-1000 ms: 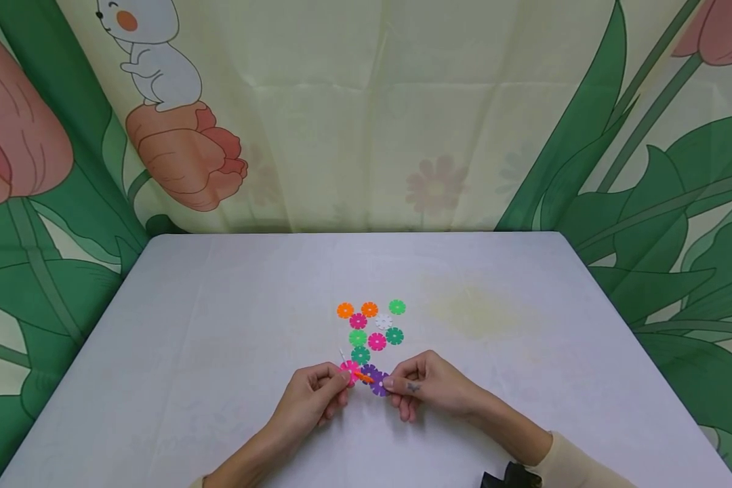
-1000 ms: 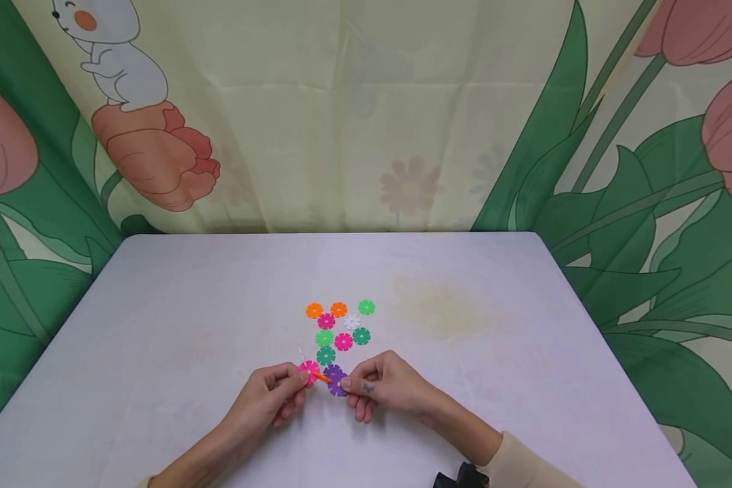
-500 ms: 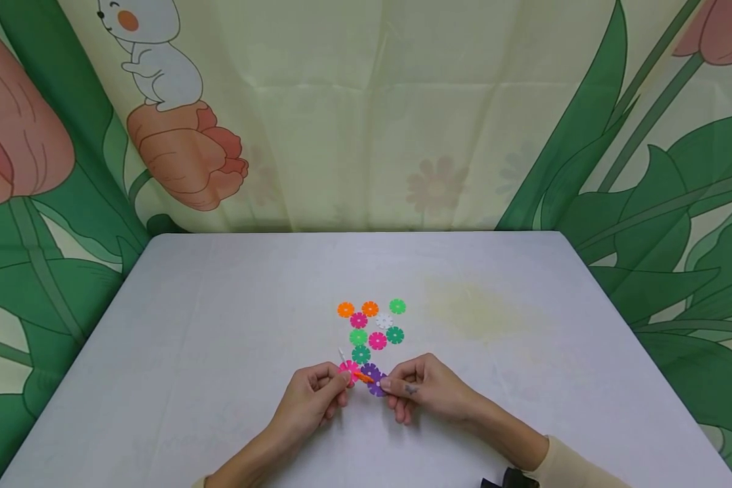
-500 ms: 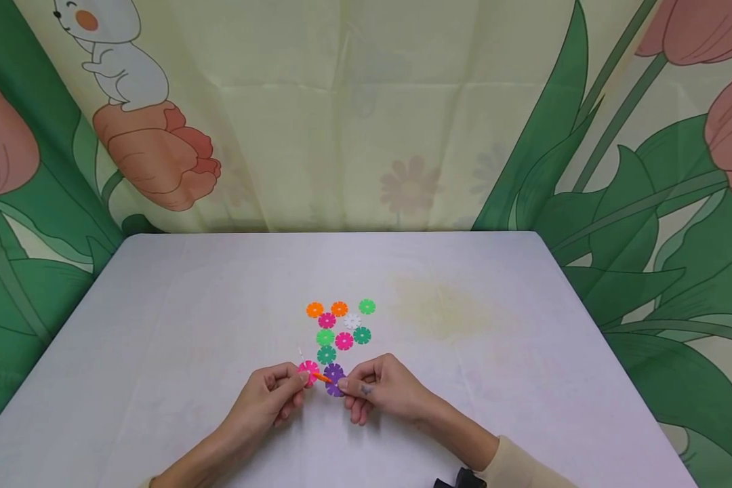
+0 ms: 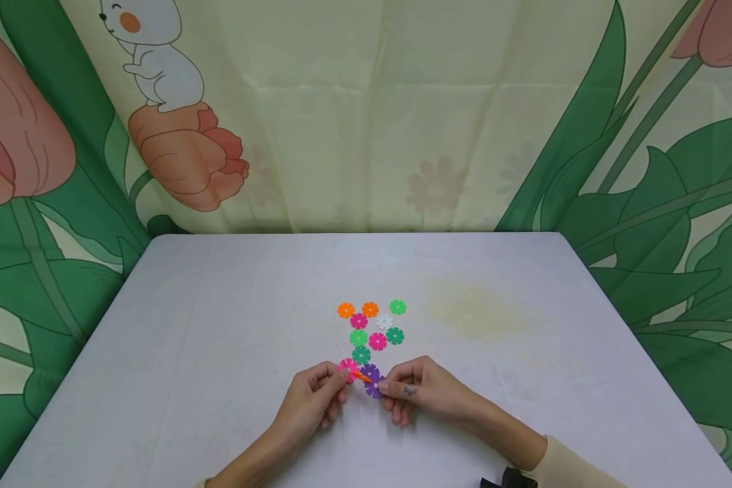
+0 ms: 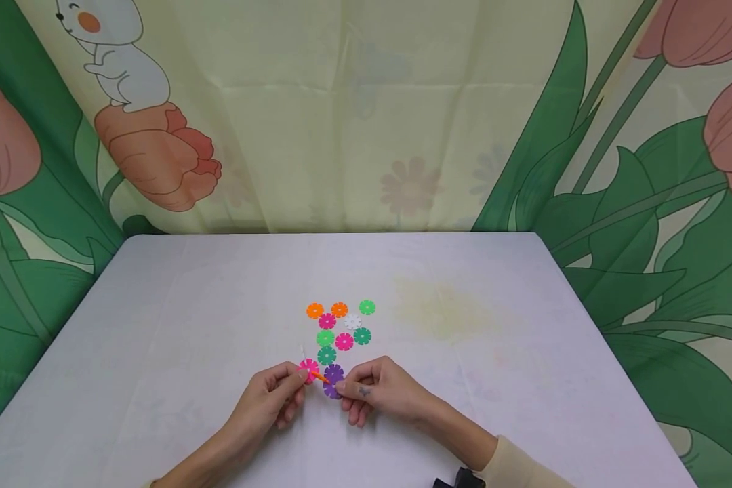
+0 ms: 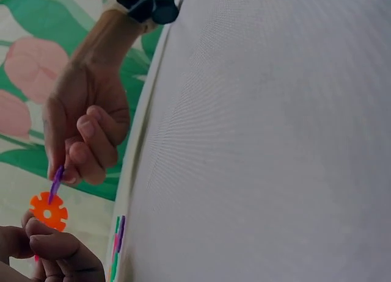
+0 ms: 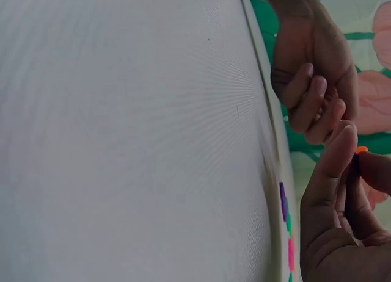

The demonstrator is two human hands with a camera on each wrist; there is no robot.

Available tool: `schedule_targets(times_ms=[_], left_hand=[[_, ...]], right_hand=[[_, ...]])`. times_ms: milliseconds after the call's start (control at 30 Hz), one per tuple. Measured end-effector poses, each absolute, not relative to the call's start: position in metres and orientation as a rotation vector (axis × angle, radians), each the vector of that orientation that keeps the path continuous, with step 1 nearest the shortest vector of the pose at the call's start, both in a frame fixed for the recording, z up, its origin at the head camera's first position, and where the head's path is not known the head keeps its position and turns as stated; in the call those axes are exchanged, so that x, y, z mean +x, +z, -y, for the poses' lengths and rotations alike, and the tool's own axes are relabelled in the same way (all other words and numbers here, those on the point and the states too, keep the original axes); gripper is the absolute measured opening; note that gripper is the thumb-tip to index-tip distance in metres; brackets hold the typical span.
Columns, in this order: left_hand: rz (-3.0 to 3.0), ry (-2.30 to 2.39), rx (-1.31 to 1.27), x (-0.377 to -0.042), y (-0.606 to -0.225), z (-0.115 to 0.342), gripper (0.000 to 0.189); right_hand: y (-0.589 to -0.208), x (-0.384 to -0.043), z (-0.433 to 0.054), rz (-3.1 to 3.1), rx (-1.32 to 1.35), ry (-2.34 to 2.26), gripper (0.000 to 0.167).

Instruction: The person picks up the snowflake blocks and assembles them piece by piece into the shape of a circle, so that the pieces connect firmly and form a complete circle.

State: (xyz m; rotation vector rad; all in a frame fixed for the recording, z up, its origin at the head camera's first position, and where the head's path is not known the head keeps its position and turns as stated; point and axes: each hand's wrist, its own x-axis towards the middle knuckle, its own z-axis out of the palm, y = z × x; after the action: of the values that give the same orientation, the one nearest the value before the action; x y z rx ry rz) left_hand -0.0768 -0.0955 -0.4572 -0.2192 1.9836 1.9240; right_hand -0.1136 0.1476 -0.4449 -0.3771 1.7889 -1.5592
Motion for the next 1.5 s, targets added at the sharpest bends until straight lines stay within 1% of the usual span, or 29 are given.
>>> schedule_targets(times_ms=[167,300,667,900,1167,1300,1500], left_hand=[[-2.023,1.925,-0.229,-0.078,-0.454,0.098,0.029],[-2.023,1.914,-0.222,-0.079,-0.453,0.100,0.028],[-2.015,1.904,-0.194,-0.081,-0.454,0.100,0.034],[-1.943,1.902,-0.058,-0.078,-0.454,0.099,0.037],[-1.893,1.857,0.133,-0.074,-0.454,0.097,0.034],[-1.904,1.848,0.116,-0.074,-0.454,0.095,0.033],[-1.961,1.838,0.087,-0.074,-0.454,0.095,0.030]], right_hand=[[-0.444,-0.116,-0.149,-1.805,-0.383,-1.541,0.031],[-0.444,-0.119,-0.151,-1.821,-0.409,-1.538,0.031],[-0.442,-0.120,-0.149,-1.816,-0.470,-1.508,0.029],[-0.441,-0.119,-0.147,-1.845,-0.469,-1.547,0.029],[-0.444,-0.120,-0.145,-1.853,-0.510,-1.596,0.031],[-0.446,-0.120,-0.143,-1.840,-0.500,-1.608,0.032],[-0.447,-0.119,-0.139,-1.832,-0.497,-1.614,0.029]])
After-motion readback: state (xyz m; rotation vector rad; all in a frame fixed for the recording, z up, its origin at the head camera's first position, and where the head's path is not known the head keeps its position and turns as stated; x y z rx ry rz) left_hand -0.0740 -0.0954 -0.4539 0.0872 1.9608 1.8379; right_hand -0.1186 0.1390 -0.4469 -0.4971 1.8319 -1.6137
